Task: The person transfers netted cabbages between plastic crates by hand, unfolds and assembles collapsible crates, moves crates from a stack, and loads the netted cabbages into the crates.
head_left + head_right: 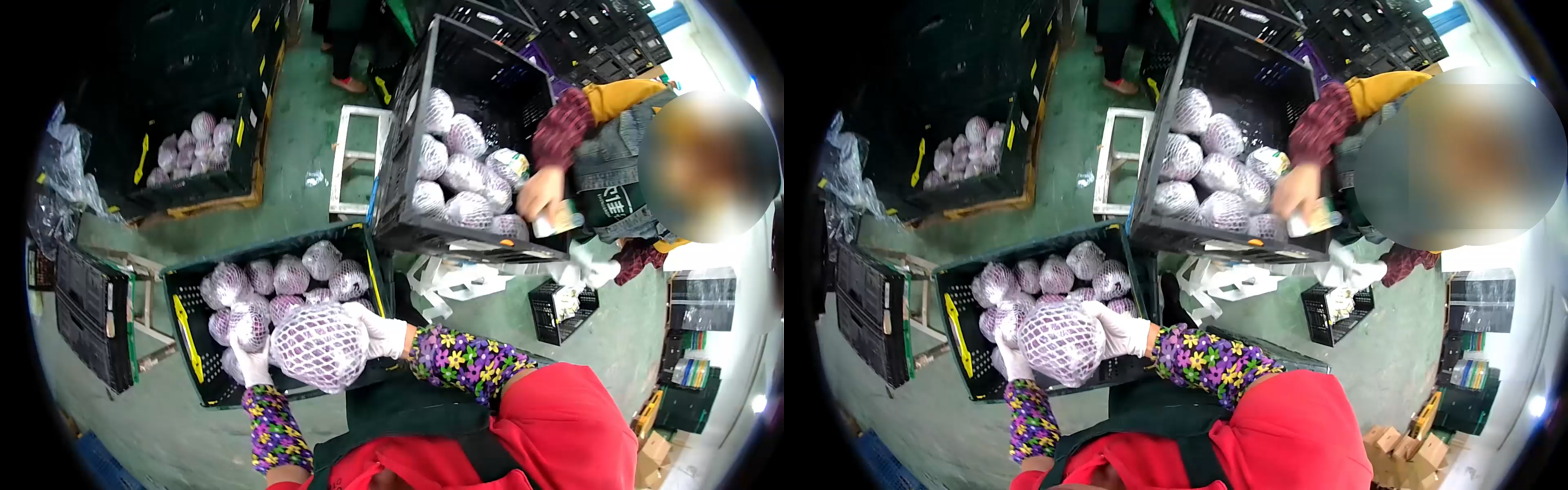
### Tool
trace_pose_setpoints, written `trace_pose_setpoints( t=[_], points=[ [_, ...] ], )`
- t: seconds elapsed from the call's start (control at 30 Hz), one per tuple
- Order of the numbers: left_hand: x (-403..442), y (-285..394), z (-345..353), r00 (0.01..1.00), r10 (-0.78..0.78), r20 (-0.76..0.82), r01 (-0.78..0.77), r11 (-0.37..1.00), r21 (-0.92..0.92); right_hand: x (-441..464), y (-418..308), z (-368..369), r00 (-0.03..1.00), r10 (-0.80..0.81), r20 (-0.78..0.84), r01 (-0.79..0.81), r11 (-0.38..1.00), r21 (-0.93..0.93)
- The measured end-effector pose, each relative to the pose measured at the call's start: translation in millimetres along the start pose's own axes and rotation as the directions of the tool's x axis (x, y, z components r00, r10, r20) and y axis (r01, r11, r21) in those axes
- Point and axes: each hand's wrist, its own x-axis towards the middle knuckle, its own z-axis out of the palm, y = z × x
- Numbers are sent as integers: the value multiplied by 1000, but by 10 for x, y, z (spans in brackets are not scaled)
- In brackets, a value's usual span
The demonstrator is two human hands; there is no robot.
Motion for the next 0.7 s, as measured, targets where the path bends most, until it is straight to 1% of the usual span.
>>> trace_pose_setpoints(
  t=[0.07, 0.1, 0.13, 0.17, 0.23, 0.27, 0.3, 0.37, 0.4, 0.43, 0.47, 0.5, 0.53, 0.57, 0.6, 0.63, 0.67, 0.7],
  points=[
    [-88, 41, 396, 997, -73, 22, 75, 986, -150, -249, -80, 251, 1000, 2, 31, -2, 1000, -22],
    [-288, 217, 798, 996, -92, -9, 88, 975, -203, -352, -110, 366, 999, 9, 45, -7, 999, -43],
    [-503, 410, 1231, 993, -110, -41, 96, 962, -255, -453, -146, 491, 1000, 18, 22, -17, 999, -40],
    [-665, 554, 1541, 998, -59, 5, 57, 956, -286, -518, -182, 519, 997, -8, 83, 12, 999, -48],
    [-991, 844, 2160, 994, 46, 96, -8, 933, -359, -639, -296, 709, 996, -69, 50, 77, 982, -173],
    [-1089, 934, 2399, 977, 141, 163, -75, 932, -355, -767, -382, 986, 980, -39, 193, 66, 989, -134],
    [-1197, 995, 2621, 947, 227, 225, -138, 925, -353, -825, -489, 1093, 979, -68, 193, 103, 979, -174],
    [-1402, 1117, 3050, 931, 286, 226, -235, 945, -229, -959, -777, 1251, 981, -70, 180, 101, 980, -172],
    [-1502, 1176, 3264, 922, 315, 226, -282, 945, -166, -1057, -938, 1342, 984, -142, 108, 167, 946, -278],
    [-1543, 1226, 3457, 907, 344, 243, -325, 939, -117, -1126, -1105, 1445, 960, -181, 213, 240, 925, -295],
    [-1542, 1254, 3572, 902, 336, 270, -317, 942, -113, -1154, -1255, 1578, 910, -200, 362, 291, 932, -214],
    [-1558, 1244, 3688, 905, 292, 309, -259, 955, -147, -1220, -1433, 1667, 879, -343, 331, 438, 855, -277],
    [-1570, 1232, 3786, 906, 223, 359, -158, 966, -203, -1329, -1652, 1746, 851, -368, 374, 479, 837, -265],
    [-1591, 1195, 3878, 892, 187, 411, -83, 963, -257, -1439, -1871, 1824, 820, -393, 415, 518, 818, -250],
    [-1612, 1159, 3970, 874, 150, 462, -3, 953, -303, -1511, -2213, 1854, 792, -404, 457, 581, 728, -364],
    [-1634, 1122, 4061, 852, 112, 511, 80, 938, -339, -1699, -2366, 1957, 794, -532, 294, 608, 679, -413],
    [-1673, 1022, 4136, 854, 273, 443, -327, 944, 48, -1793, -2723, 1846, 755, -561, 338, 653, 597, -466],
    [-1690, 1011, 4176, 878, 225, 421, -221, 973, -58, -1888, -3076, 1740, 713, -588, 382, 692, 508, -513]
  ],
)
